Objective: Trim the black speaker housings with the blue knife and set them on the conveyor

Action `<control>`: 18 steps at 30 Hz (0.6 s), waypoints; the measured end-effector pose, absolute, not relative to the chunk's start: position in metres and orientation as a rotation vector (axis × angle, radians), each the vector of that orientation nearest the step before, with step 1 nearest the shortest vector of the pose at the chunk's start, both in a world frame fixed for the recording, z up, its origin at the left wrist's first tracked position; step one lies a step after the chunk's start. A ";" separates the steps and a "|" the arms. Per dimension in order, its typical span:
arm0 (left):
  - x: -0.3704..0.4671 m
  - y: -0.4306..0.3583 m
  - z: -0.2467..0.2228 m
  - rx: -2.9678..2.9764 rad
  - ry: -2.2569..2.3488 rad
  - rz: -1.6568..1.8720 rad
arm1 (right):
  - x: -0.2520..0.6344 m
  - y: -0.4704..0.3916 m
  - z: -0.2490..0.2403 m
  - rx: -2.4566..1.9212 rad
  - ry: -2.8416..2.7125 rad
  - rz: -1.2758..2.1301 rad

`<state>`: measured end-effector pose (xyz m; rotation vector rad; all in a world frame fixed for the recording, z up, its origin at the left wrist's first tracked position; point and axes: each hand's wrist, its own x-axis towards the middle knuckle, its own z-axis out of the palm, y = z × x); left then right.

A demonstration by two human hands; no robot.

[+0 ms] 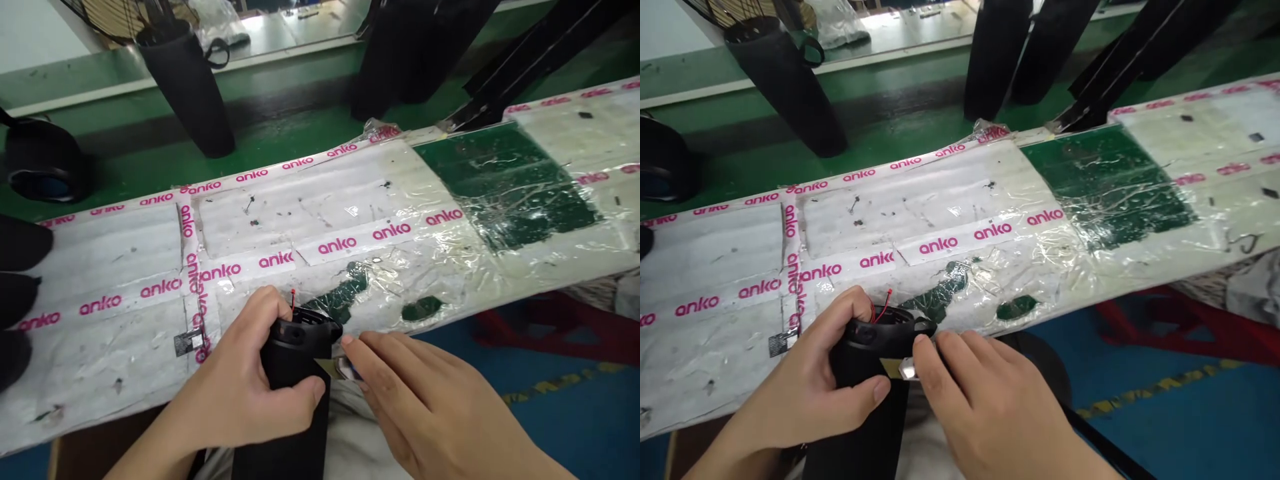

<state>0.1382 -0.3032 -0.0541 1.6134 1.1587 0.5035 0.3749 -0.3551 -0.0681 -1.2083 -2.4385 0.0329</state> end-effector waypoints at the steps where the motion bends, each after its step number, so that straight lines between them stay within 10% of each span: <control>1: 0.138 -0.303 -0.054 1.612 1.156 0.508 | 0.374 -0.354 -0.068 -1.203 -2.449 0.017; 18: 0.139 -0.298 -0.055 1.654 1.122 0.488 | 0.377 -0.344 -0.063 -1.159 -2.516 0.012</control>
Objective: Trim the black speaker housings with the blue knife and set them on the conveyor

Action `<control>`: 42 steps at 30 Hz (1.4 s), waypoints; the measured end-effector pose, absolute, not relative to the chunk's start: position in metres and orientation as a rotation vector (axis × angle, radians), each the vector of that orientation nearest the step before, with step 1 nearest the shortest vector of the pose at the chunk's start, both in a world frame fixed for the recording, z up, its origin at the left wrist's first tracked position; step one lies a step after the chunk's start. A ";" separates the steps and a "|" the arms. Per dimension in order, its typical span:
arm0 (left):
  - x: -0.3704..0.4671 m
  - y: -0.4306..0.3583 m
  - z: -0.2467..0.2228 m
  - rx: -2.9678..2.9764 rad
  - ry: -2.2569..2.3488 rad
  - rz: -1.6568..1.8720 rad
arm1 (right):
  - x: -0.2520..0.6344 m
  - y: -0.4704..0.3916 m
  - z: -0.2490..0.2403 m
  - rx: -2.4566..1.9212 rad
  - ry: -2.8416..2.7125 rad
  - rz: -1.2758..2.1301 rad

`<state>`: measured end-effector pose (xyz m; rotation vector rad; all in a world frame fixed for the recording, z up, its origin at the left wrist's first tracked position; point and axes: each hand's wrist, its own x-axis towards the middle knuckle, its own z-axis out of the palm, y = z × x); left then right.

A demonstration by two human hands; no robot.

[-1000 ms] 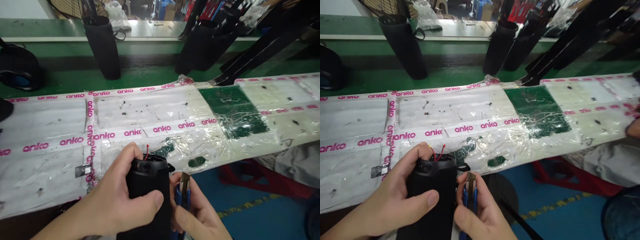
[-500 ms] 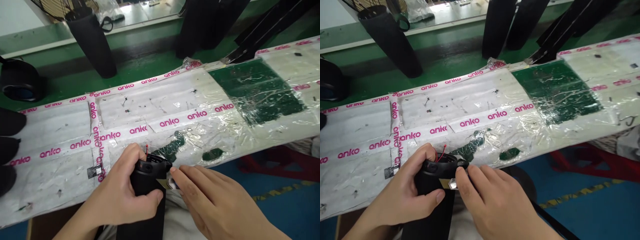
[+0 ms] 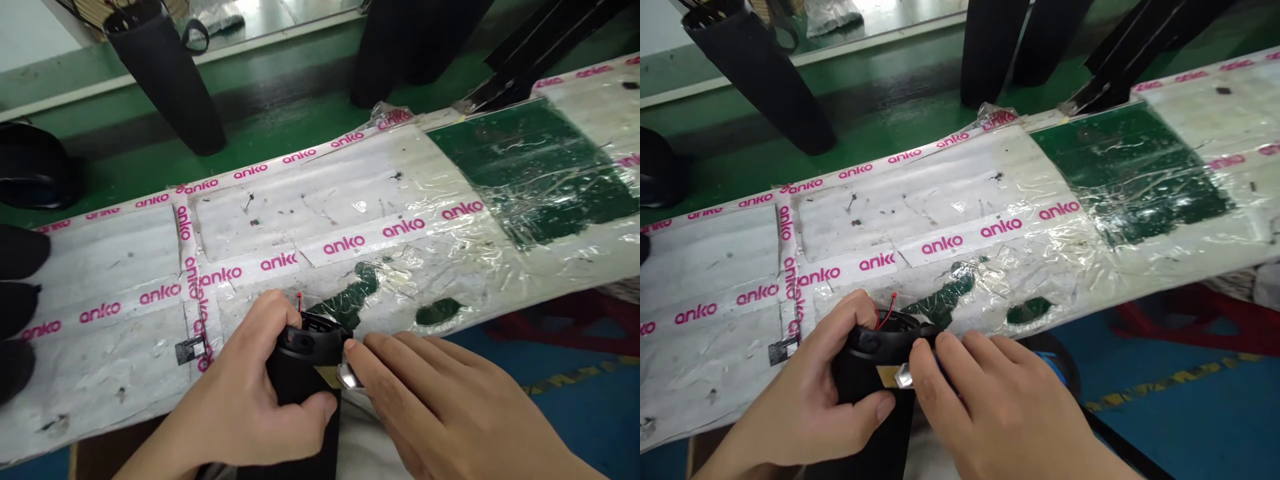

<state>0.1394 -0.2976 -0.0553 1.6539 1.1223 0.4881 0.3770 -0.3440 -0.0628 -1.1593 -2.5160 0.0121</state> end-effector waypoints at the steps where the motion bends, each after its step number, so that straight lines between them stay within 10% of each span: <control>1: 0.139 -0.298 -0.056 1.658 1.121 0.492 | 0.376 -0.344 -0.064 -1.169 -2.511 0.010; 42: 0.137 -0.296 -0.055 1.677 1.105 0.456 | 0.371 -0.349 -0.065 -1.281 -2.609 -0.041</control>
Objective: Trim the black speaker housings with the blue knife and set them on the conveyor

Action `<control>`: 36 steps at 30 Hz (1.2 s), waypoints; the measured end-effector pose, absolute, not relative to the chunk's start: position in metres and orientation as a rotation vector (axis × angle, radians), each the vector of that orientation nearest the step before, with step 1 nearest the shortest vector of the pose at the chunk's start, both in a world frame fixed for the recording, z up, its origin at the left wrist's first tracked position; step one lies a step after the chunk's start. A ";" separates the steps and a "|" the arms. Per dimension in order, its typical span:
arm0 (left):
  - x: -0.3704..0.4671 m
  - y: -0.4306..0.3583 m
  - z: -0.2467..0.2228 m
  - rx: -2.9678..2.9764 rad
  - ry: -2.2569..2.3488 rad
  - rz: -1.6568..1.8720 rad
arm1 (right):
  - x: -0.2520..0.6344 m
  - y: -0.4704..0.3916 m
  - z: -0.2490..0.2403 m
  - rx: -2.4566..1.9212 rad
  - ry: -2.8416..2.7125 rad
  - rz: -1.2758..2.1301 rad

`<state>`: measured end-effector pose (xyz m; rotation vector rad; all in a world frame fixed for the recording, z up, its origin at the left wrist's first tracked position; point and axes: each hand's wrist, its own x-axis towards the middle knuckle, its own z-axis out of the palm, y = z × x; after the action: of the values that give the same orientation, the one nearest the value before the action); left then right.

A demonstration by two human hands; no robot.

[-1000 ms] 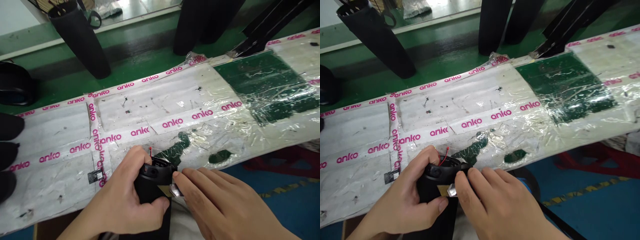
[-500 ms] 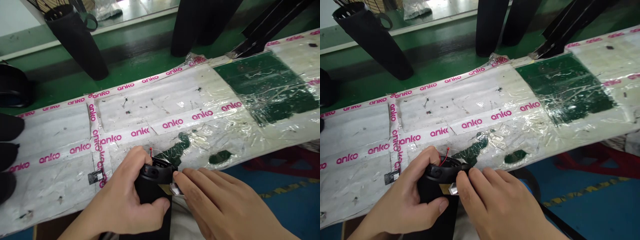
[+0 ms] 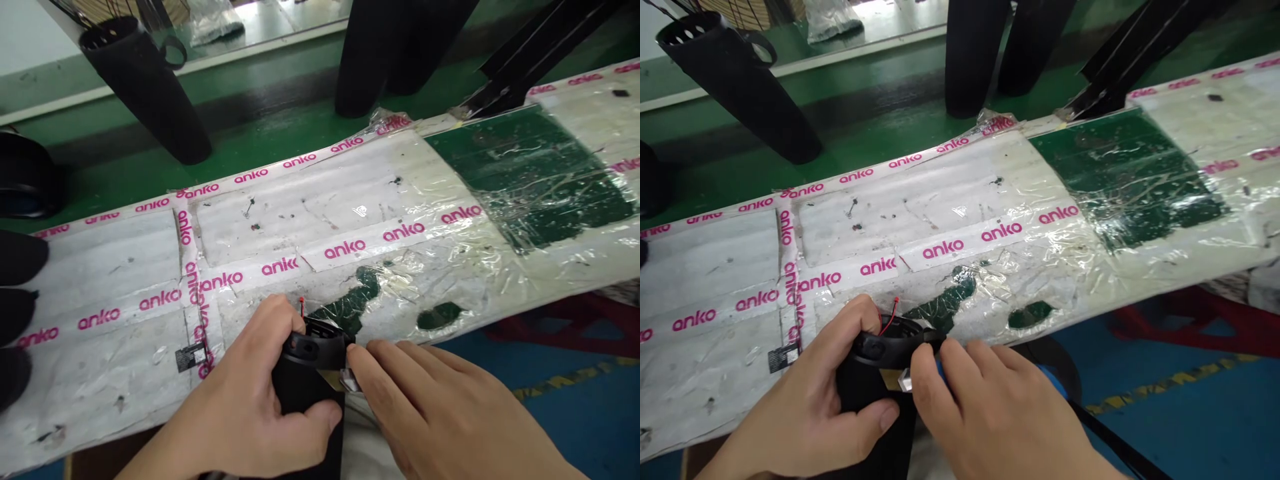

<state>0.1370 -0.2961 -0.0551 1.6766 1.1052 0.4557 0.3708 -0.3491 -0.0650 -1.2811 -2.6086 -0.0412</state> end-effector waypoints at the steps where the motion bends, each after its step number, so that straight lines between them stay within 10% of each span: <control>1: 0.137 -0.296 -0.055 1.675 1.102 0.447 | 0.371 -0.349 -0.065 -1.288 -2.618 -0.036; 36: 0.163 -0.300 -0.042 1.814 1.136 0.435 | 0.388 -0.356 -0.036 -1.309 -2.696 -0.005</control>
<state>0.1631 -0.3002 -0.0423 1.8139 1.1361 0.4350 0.3884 -0.3557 -0.0363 -1.3089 -2.6961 -0.0047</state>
